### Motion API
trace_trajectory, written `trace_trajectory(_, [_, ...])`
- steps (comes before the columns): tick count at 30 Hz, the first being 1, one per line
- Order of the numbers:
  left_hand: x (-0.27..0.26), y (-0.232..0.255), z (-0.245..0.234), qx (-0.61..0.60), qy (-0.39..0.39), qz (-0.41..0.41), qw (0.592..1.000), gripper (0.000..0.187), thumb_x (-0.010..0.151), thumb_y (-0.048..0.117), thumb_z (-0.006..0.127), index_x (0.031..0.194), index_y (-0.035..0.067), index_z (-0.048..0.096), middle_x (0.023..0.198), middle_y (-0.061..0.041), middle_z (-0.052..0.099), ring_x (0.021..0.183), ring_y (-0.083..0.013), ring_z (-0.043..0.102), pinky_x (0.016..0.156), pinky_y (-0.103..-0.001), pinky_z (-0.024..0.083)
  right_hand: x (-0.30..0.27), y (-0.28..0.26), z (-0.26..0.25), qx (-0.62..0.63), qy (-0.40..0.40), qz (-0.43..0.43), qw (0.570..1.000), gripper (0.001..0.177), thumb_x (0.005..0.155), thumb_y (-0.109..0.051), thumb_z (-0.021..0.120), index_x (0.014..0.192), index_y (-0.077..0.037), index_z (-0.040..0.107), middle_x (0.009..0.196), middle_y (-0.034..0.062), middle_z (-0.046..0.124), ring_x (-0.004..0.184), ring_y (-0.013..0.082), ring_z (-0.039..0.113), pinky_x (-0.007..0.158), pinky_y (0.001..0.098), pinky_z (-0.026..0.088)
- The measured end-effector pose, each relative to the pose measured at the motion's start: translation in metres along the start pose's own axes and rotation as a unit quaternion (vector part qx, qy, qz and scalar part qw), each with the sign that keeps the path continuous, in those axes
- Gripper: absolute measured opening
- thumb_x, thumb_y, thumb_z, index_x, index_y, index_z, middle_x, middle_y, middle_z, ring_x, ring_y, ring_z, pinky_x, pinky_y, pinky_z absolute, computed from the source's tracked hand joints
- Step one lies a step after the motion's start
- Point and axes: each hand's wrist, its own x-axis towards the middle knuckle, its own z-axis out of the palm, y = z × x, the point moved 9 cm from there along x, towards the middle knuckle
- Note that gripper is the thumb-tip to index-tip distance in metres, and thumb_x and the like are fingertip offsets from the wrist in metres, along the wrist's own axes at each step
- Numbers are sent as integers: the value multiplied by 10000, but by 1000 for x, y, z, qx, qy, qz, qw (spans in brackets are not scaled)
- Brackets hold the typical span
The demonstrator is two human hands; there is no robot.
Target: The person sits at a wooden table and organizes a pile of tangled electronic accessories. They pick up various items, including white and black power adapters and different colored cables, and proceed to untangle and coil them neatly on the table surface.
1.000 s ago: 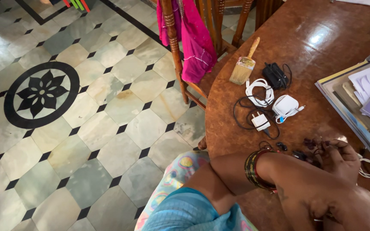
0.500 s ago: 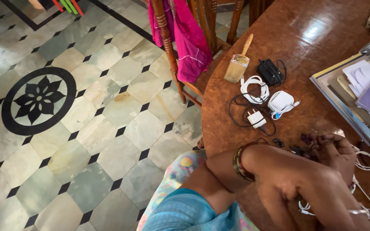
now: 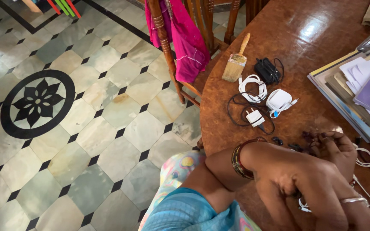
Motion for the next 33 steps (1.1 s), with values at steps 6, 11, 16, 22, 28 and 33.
trace_trajectory(6, [-3, -1, 0, 12, 48, -16, 999, 496, 1082, 468, 594, 1099, -26, 627, 1266, -256, 513, 1154, -425, 536, 1014, -515, 486, -4, -1, 9, 138, -1, 15, 990, 55, 1118, 28, 594, 1137, -17, 620, 1124, 90, 693, 997, 164, 716, 828, 301, 611])
trace_trajectory(11, [-8, -16, 12, 2, 14, -65, 998, 535, 1064, 461, 640, 1173, -63, 628, 1289, -224, 556, 1183, -414, 585, 1043, -500, 519, -2, 10, -4, 118, 23, 24, 992, 50, 1113, 17, 593, 1145, -16, 612, 1082, 97, 687, 882, 173, 688, 769, 308, 605])
trace_trajectory(16, [-5, -24, 18, -29, 14, -71, 997, 484, 1060, 448, 653, 1162, -25, 650, 1233, -157, 615, 1135, -390, 637, 991, -474, 537, -2, 7, -3, 129, 28, 10, 991, 45, 1113, 24, 604, 1138, -13, 609, 1069, 93, 680, 884, 168, 683, 767, 304, 604])
trace_trajectory(22, [-6, -23, 17, 15, 26, -60, 998, 481, 1024, 458, 648, 1052, -21, 616, 1093, -186, 590, 948, -371, 613, 829, -476, 512, -5, 0, 7, 103, 22, 25, 994, 27, 1114, 2, 622, 1118, -25, 623, 1055, 83, 684, 872, 152, 672, 756, 270, 583])
trace_trajectory(28, [-23, -41, 16, 117, 47, -100, 987, 552, 990, 548, 711, 1083, 13, 613, 1175, -114, 621, 1038, -287, 654, 909, -441, 461, 1, 9, 2, 66, 3, 28, 997, 41, 1124, 12, 609, 1092, -11, 619, 1089, 88, 691, 901, 156, 662, 768, 276, 564])
trace_trajectory(33, [-27, -47, 14, 115, 71, -111, 985, 486, 987, 488, 716, 1050, 18, 610, 1142, -114, 606, 1002, -284, 628, 878, -443, 454, 2, 15, -2, 90, 14, 21, 996, 70, 1104, 47, 581, 1091, -8, 621, 1085, 86, 677, 941, 167, 672, 786, 290, 574])
